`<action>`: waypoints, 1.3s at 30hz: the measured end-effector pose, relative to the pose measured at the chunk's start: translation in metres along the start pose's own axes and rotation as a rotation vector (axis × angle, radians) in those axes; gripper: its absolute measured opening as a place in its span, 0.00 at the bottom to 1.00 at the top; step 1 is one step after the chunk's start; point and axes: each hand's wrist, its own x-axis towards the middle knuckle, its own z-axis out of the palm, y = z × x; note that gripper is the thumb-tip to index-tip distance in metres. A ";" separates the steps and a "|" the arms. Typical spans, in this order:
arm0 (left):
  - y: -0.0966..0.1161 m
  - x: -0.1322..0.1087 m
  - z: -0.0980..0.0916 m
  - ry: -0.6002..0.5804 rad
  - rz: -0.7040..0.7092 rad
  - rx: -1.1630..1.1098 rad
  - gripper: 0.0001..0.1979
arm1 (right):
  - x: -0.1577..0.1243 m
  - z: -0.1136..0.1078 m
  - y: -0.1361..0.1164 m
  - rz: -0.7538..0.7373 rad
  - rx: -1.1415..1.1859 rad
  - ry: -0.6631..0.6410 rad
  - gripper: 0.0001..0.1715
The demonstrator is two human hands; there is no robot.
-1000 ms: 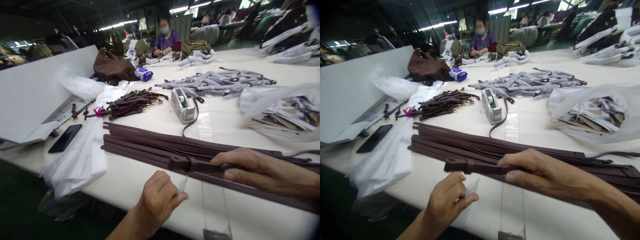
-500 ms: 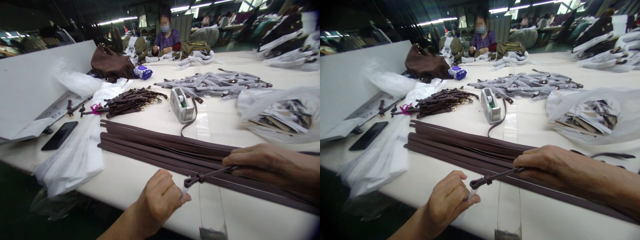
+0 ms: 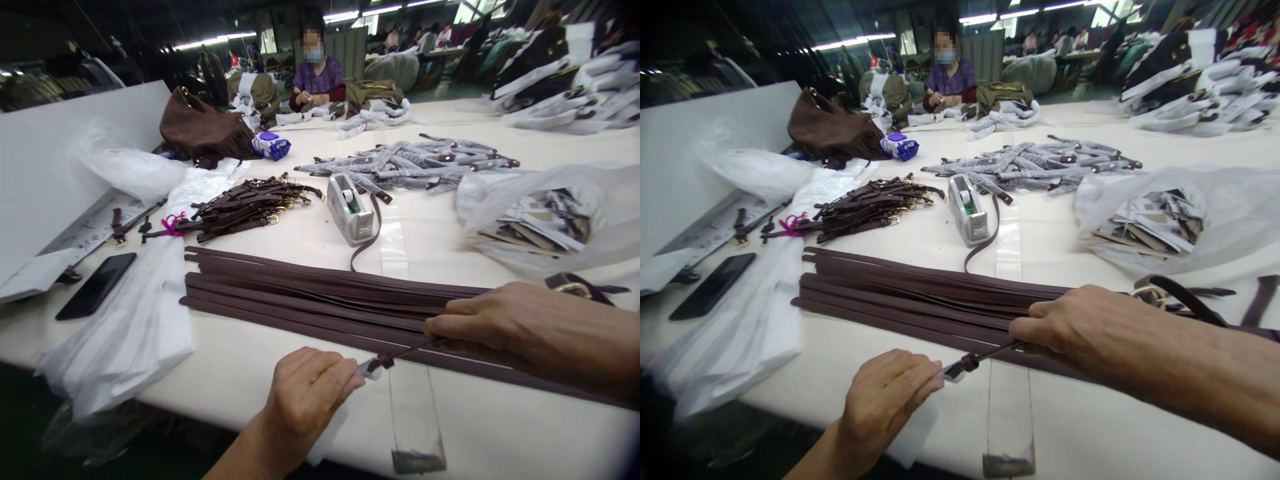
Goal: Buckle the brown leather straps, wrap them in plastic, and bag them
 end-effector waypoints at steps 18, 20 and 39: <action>0.013 0.005 0.007 -0.531 -1.010 -0.693 0.08 | 0.007 0.007 -0.037 -0.262 -0.192 -0.032 0.13; 0.013 0.007 0.007 -0.559 -0.986 -0.637 0.10 | 0.005 0.011 -0.040 -0.283 -0.216 0.019 0.13; 0.025 0.029 -0.004 -0.602 -1.003 -0.313 0.23 | -0.004 0.033 -0.060 -0.423 -0.376 0.403 0.11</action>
